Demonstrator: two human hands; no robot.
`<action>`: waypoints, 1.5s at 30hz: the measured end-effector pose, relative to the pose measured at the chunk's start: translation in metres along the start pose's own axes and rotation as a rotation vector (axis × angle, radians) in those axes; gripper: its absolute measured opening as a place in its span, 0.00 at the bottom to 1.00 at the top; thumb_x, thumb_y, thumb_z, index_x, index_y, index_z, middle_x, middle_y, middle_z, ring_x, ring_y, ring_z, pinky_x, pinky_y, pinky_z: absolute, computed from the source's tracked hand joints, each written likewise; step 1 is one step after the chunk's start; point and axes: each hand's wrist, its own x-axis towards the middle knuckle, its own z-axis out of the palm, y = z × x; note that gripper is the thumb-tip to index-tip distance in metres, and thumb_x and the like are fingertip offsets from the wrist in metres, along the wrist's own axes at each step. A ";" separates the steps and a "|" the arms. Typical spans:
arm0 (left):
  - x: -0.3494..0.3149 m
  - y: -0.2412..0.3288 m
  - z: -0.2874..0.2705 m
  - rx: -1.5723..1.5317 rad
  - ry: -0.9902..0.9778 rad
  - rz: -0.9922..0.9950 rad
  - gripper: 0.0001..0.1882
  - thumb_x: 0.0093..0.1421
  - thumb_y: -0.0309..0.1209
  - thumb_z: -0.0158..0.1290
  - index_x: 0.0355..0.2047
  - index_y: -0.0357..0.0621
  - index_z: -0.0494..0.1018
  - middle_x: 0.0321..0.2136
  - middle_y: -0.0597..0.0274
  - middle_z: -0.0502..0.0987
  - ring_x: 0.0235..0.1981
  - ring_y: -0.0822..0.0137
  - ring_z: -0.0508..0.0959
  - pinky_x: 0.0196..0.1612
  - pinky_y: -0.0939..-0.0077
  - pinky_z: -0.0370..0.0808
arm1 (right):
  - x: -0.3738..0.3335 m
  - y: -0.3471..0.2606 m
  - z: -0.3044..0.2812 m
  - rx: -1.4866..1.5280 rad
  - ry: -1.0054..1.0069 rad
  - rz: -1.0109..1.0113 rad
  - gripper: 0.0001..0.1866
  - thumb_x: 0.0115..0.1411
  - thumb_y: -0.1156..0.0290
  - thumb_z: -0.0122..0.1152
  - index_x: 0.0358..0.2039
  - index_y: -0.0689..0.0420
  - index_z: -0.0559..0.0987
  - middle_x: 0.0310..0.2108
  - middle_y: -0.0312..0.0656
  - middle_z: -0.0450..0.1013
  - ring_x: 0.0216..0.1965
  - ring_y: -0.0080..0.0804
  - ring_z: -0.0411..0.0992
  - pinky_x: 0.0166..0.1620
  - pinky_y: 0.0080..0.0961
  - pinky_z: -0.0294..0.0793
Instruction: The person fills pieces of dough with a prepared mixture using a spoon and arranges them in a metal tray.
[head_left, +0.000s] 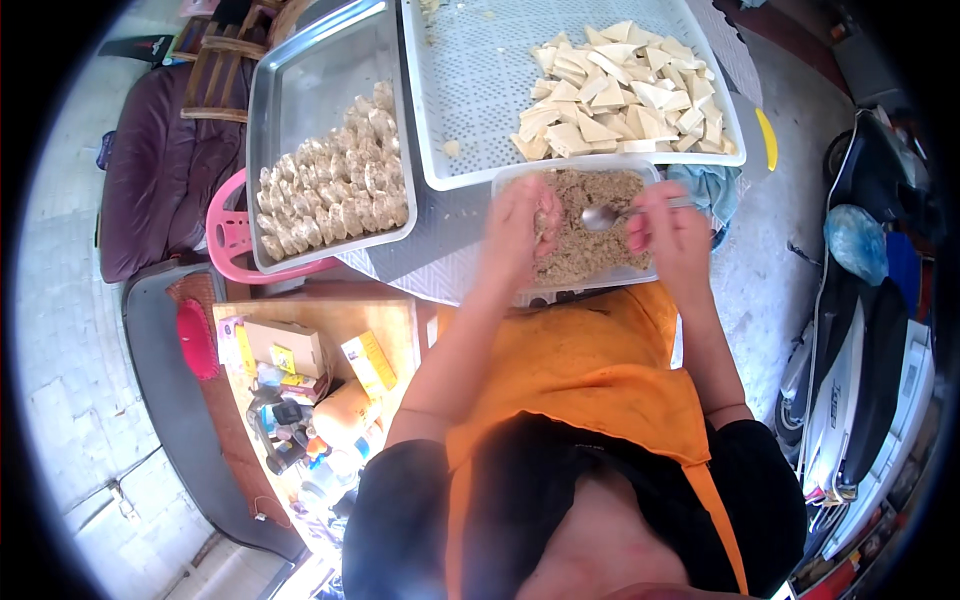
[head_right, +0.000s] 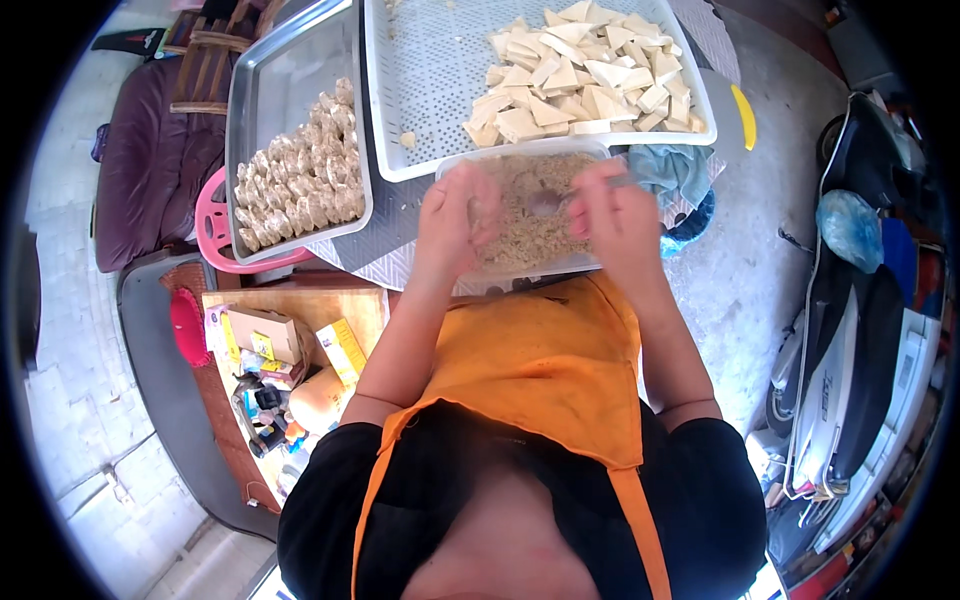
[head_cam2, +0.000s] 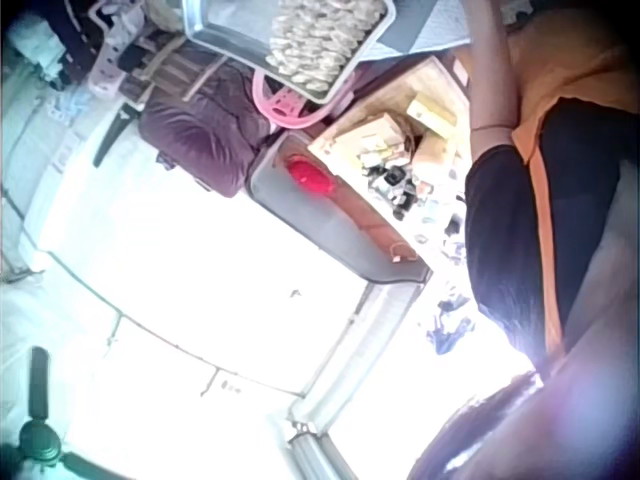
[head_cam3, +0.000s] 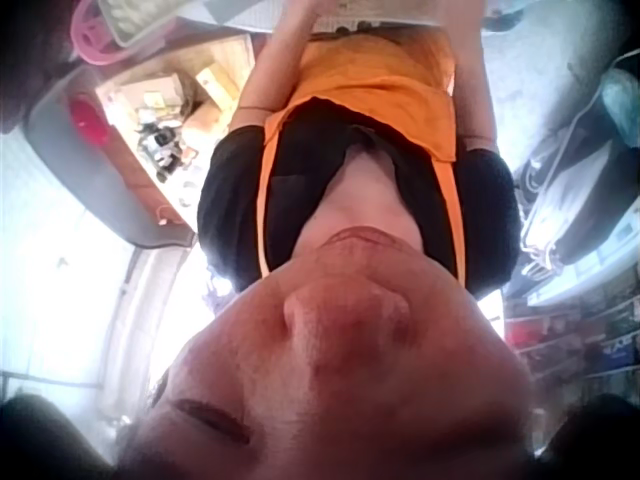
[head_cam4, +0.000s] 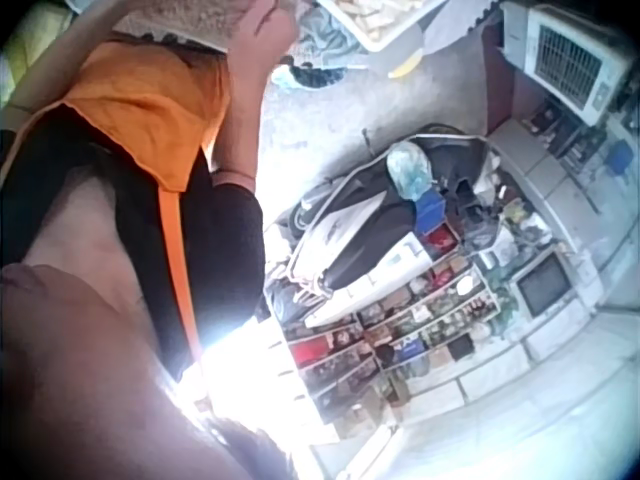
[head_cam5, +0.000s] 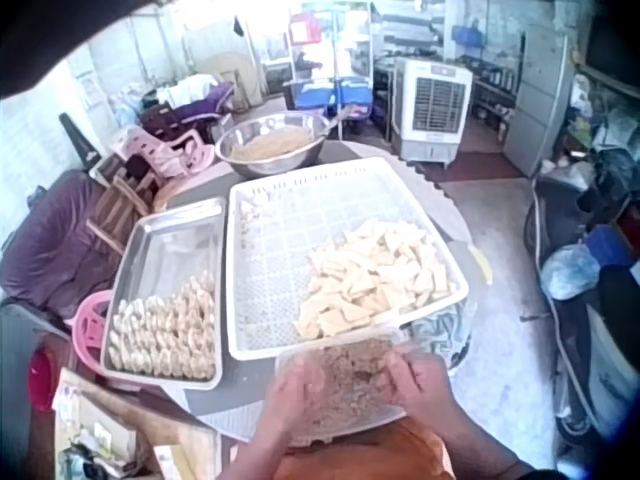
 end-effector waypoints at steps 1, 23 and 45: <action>0.001 0.001 -0.003 -0.013 -0.128 0.012 0.17 0.67 0.42 0.38 0.31 0.42 0.68 0.21 0.68 0.67 0.18 0.77 0.64 0.15 0.86 0.58 | 0.001 0.009 0.002 -0.120 -0.128 0.080 0.13 0.65 0.65 0.46 0.32 0.63 0.73 0.20 0.37 0.71 0.19 0.21 0.70 0.24 0.17 0.71; -0.008 -0.001 0.029 0.519 -0.163 0.194 0.12 0.66 0.36 0.41 0.33 0.42 0.68 0.21 0.69 0.65 0.19 0.78 0.65 0.21 0.84 0.64 | -0.007 -0.017 0.004 0.166 0.040 -0.144 0.08 0.63 0.73 0.48 0.29 0.62 0.73 0.17 0.38 0.71 0.15 0.22 0.70 0.19 0.16 0.69; 0.005 -0.007 0.012 0.010 -0.096 0.008 0.23 0.68 0.45 0.29 0.37 0.42 0.69 0.26 0.61 0.69 0.27 0.67 0.69 0.31 0.74 0.70 | -0.003 0.001 -0.016 0.303 0.164 -0.145 0.11 0.66 0.68 0.45 0.33 0.61 0.73 0.20 0.38 0.71 0.19 0.21 0.70 0.22 0.15 0.69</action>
